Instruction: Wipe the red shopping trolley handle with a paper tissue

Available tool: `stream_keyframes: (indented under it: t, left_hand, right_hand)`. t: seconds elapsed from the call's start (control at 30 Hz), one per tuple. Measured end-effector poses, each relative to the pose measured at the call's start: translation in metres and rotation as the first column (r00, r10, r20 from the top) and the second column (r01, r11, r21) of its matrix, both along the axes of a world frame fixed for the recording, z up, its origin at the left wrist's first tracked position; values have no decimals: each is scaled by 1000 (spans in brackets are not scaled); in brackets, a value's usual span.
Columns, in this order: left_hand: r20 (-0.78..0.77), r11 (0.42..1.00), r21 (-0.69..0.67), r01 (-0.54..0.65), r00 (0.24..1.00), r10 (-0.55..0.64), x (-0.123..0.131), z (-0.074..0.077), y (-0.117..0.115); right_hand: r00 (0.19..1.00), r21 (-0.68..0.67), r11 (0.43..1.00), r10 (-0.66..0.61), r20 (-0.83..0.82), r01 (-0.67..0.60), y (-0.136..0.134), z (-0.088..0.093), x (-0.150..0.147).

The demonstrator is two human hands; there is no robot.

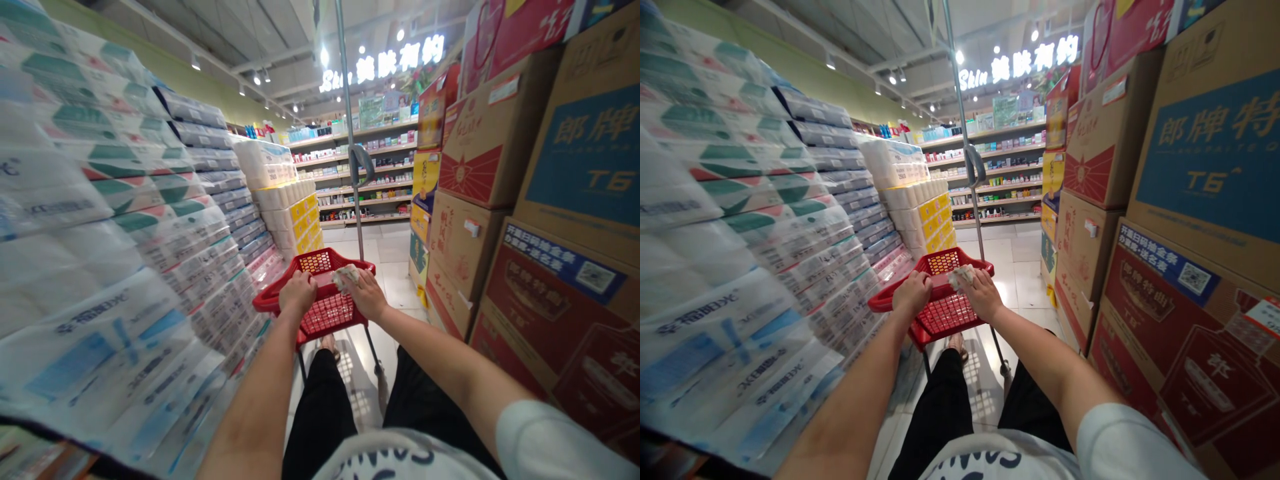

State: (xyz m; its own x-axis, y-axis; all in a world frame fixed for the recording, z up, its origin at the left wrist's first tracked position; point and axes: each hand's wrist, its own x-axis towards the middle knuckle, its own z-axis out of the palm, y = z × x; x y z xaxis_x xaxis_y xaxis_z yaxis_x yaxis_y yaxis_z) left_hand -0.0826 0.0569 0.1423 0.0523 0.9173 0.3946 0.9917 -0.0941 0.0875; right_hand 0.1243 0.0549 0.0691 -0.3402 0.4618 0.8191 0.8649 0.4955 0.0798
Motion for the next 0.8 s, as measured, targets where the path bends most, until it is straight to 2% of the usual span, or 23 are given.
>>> stream_keyframes:
  t: [0.1,0.23,0.3,0.43,0.5,0.6,0.7,0.73,0.8]
  left_hand:
    - [1,1000,-16,-12,1000,12,1,1,0]
    - [-11,1000,-12,-29,1000,28,5,1,-2]
    - [-20,999,-5,-40,999,39,6,1,-3]
    - [-14,999,13,-45,999,45,2,0,-6]
    - [-7,999,19,-41,999,41,1,-1,-7]
    - [-8,999,28,-35,999,36,0,0,-7]
    - [-16,999,36,-38,999,38,2,-1,-6]
    - [-20,998,40,-38,999,39,2,-1,-6]
    - [-34,998,49,-34,999,36,2,-2,-5]
  right_hand:
    - [998,-99,994,-41,-44,36,5,13,-3]
    - [989,-284,953,-132,-67,108,14,38,-14]
    - [988,-283,953,-134,-77,107,14,38,-16]
    - [996,-128,991,-48,-79,37,2,15,-11]
    - [998,-77,997,-20,-58,15,-2,10,-10]
    - [995,-178,981,-85,-50,75,2,23,-16]
    - [981,-352,921,-190,-30,167,11,44,-26]
    - [979,-371,911,-203,-28,179,13,47,-29]
    - [983,-316,936,-179,-50,154,13,43,-32]
